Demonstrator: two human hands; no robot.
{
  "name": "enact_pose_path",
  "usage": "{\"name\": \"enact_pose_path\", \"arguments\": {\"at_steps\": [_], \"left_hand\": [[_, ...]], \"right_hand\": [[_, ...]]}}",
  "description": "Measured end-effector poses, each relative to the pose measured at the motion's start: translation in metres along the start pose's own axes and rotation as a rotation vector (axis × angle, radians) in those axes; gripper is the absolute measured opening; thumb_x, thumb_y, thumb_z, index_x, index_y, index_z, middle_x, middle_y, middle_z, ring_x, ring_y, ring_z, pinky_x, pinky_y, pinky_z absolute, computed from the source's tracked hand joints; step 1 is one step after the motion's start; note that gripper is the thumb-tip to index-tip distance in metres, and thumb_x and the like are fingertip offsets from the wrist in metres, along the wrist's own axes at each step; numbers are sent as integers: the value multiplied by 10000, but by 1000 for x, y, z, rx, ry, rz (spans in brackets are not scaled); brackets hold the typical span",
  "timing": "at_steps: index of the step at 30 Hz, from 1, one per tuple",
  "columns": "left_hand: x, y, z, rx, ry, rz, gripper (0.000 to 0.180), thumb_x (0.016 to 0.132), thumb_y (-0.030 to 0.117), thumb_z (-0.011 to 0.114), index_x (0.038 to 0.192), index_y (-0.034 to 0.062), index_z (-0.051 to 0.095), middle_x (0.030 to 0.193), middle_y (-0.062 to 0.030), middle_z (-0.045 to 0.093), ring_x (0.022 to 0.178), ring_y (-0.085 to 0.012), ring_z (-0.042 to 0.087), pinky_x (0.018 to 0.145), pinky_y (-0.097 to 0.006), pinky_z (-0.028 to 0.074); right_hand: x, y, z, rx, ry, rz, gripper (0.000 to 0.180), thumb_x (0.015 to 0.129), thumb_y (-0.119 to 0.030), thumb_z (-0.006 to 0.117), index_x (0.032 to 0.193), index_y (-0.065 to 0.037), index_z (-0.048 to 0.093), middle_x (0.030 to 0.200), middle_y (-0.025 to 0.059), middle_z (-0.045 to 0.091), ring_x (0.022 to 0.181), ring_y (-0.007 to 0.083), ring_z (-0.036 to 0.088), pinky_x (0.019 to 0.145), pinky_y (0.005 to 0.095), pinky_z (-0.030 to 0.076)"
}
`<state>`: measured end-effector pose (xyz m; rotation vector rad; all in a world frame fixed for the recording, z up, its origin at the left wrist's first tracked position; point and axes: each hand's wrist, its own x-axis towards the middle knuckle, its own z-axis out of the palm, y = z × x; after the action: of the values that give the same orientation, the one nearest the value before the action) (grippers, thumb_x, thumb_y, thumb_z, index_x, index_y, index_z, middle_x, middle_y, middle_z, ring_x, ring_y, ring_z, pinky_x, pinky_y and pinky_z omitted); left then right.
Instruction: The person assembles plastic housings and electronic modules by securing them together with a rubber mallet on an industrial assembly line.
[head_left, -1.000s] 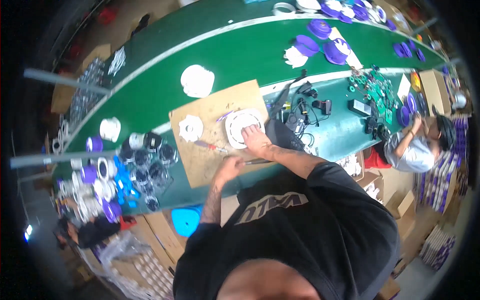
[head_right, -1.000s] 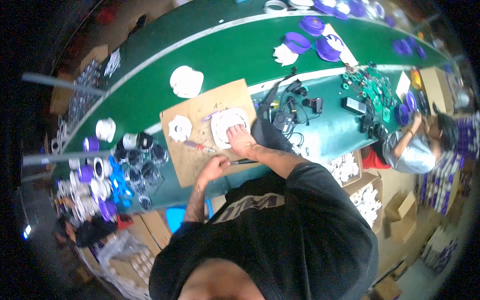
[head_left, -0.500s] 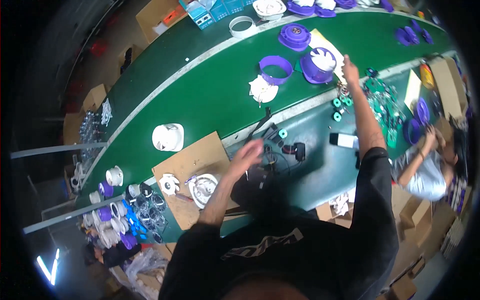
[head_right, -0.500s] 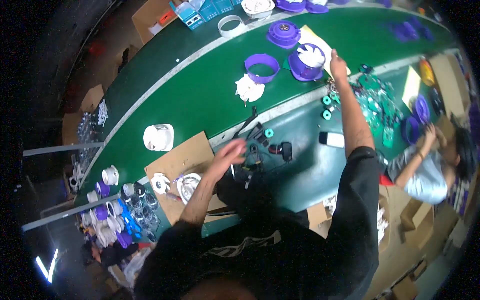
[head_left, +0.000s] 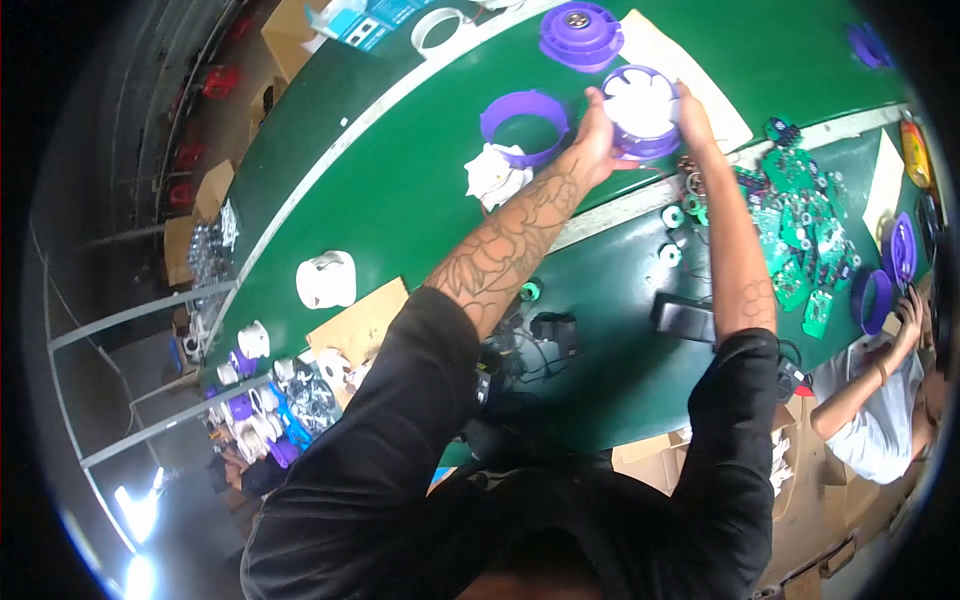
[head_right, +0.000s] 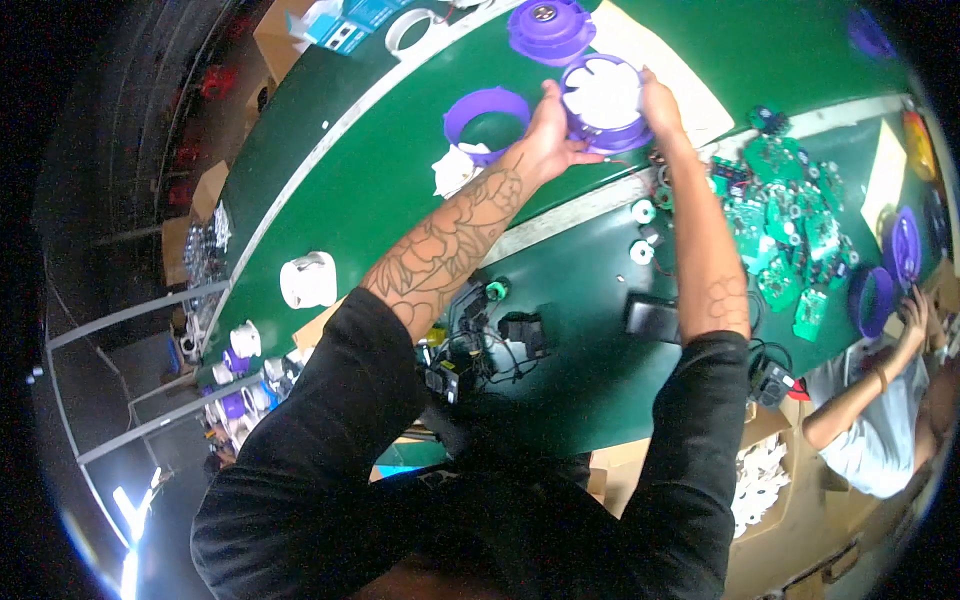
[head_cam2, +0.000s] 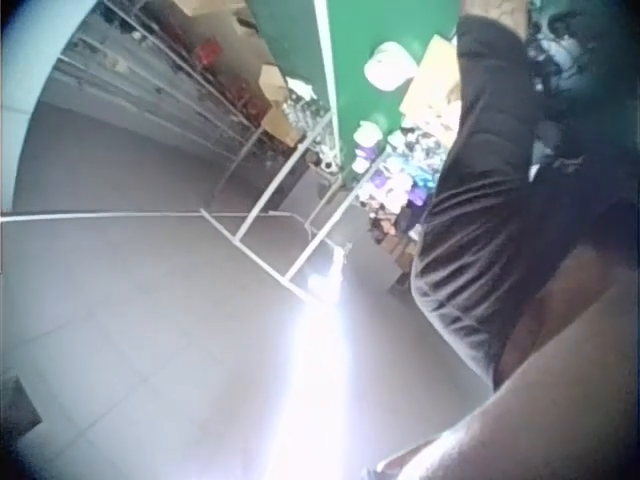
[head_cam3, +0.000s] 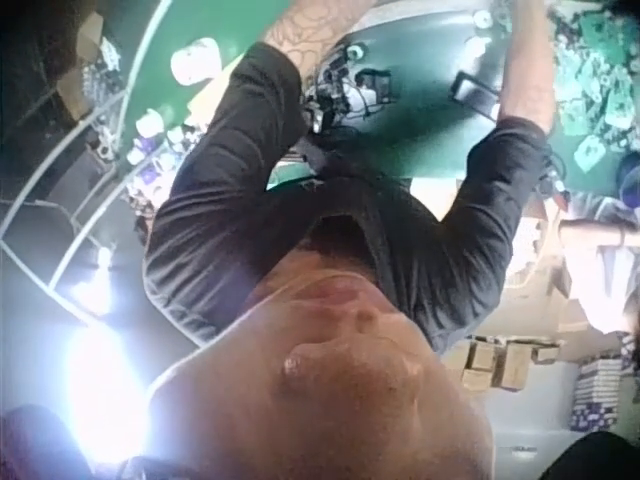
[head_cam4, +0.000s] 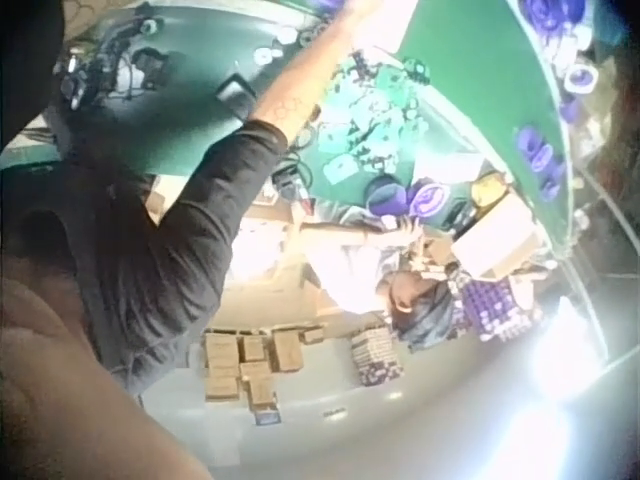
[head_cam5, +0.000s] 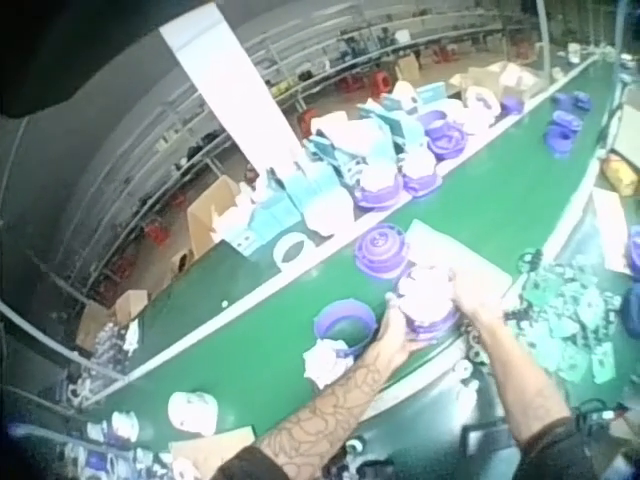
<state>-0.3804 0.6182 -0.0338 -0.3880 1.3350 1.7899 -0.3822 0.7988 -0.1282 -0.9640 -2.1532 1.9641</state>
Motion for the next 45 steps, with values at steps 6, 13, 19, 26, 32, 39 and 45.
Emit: {"name": "enact_pose_path", "arguments": {"at_steps": [6,13,19,26,32,39,45], "left_hand": [[-25,-5,-11,-112,103,76,712,955,627,129,1394,104,331,1439,-191,340,1291,-426,380,1006,-649,332],[-125,-25,-15,-363,129,176,619,981,558,262,1298,76,486,1250,-84,574,1189,-220,514,991,-460,395],[-262,-123,-103,-399,297,299,651,971,566,340,1271,15,515,1195,-65,587,1080,-173,533,984,-352,384],[-463,-220,-254,-411,697,371,571,1006,439,346,1085,-41,646,961,-103,675,877,-175,615,825,-333,456],[-560,-184,-304,-413,651,583,608,1015,451,299,1144,-49,620,1072,-115,657,1000,-182,594,915,-305,428],[-541,-166,-369,-530,170,630,697,1008,525,208,1352,-39,428,1392,-152,457,1299,-212,399,1094,-327,279],[-547,-161,-418,-407,395,509,671,972,585,266,1330,51,457,1303,-155,510,1206,-267,492,972,-433,418]], "right_hand": [[-86,-55,22,12,118,-83,454,922,-400,472,941,29,617,927,250,617,902,315,620,835,400,462],[-222,-88,15,-286,361,-575,556,823,-363,696,1155,33,491,1149,232,508,1107,358,500,957,423,392],[-400,-108,30,105,-120,-146,771,770,-141,740,1410,-18,328,1172,168,564,1012,243,583,886,352,483],[-567,-54,141,157,-870,200,506,666,7,794,1130,-9,591,989,42,661,868,137,624,798,283,507],[-645,-88,220,213,-862,30,585,647,-16,802,1181,9,566,1047,58,655,936,169,623,887,316,483],[-640,-141,271,80,-838,-26,537,695,-60,783,1172,25,552,1050,100,650,917,197,636,872,344,503],[-611,-162,320,-169,-685,-398,541,689,-96,801,1157,34,562,997,100,655,859,172,634,805,294,519]]}}
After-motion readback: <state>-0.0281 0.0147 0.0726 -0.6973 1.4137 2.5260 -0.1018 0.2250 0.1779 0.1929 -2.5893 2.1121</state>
